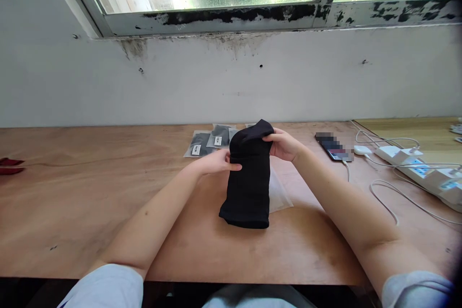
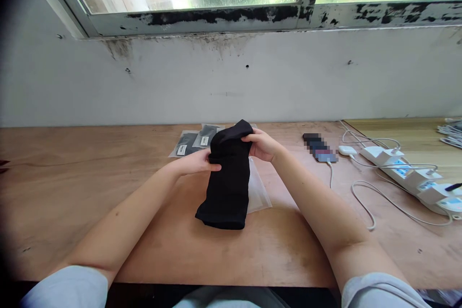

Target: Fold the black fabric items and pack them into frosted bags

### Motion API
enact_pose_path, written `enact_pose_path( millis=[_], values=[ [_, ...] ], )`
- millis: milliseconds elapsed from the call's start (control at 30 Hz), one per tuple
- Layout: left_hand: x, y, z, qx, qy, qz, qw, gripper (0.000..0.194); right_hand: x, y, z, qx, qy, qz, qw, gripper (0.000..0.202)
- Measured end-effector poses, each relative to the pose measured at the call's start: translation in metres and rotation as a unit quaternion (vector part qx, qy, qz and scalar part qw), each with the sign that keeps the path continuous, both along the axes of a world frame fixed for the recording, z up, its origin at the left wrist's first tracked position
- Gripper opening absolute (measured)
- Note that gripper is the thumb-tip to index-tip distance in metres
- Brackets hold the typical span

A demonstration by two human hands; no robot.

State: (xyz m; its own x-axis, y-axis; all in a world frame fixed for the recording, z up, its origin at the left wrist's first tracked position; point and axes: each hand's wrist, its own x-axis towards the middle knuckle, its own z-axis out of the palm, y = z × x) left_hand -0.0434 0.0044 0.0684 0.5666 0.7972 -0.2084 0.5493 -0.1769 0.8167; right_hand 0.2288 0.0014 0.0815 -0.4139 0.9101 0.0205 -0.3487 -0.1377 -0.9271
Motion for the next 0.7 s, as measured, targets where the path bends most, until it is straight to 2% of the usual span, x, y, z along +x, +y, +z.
enact_pose_path(
  millis=[33, 100, 167, 267, 400, 500, 600, 700],
  values=[
    [0.002, 0.000, -0.004, -0.040, -0.097, -0.017, 0.994, 0.062, 0.002, -0.001, 0.006, -0.006, 0.019, -0.007, 1.000, 0.027],
    [0.008, -0.003, -0.014, -0.130, -0.236, -0.041, 0.962, 0.062, 0.006, -0.002, 0.013, -0.020, 0.049, -0.026, 0.998, 0.023],
    [0.013, -0.008, -0.022, -0.213, -0.276, -0.054, 0.936, 0.063, 0.011, 0.002, 0.016, -0.038, 0.065, -0.049, 0.996, 0.020],
    [0.018, -0.016, -0.030, -0.288, -0.245, -0.062, 0.924, 0.071, 0.018, 0.013, 0.010, -0.076, 0.067, -0.100, 0.990, 0.019],
    [0.022, -0.019, -0.028, -0.303, -0.231, 0.001, 0.924, 0.063, 0.026, 0.030, -0.007, -0.142, 0.058, -0.172, 0.973, 0.023],
    [0.022, -0.016, -0.021, -0.274, -0.196, 0.048, 0.940, 0.054, 0.031, 0.038, -0.019, -0.182, 0.046, -0.202, 0.961, 0.027],
    [0.019, -0.015, -0.011, -0.220, -0.148, 0.071, 0.962, 0.044, 0.033, 0.042, -0.025, -0.191, 0.037, -0.215, 0.957, 0.032],
    [0.016, -0.018, 0.001, -0.257, -0.135, 0.044, 0.956, 0.044, 0.033, 0.043, -0.028, -0.196, 0.035, -0.213, 0.957, 0.033]
  ],
)
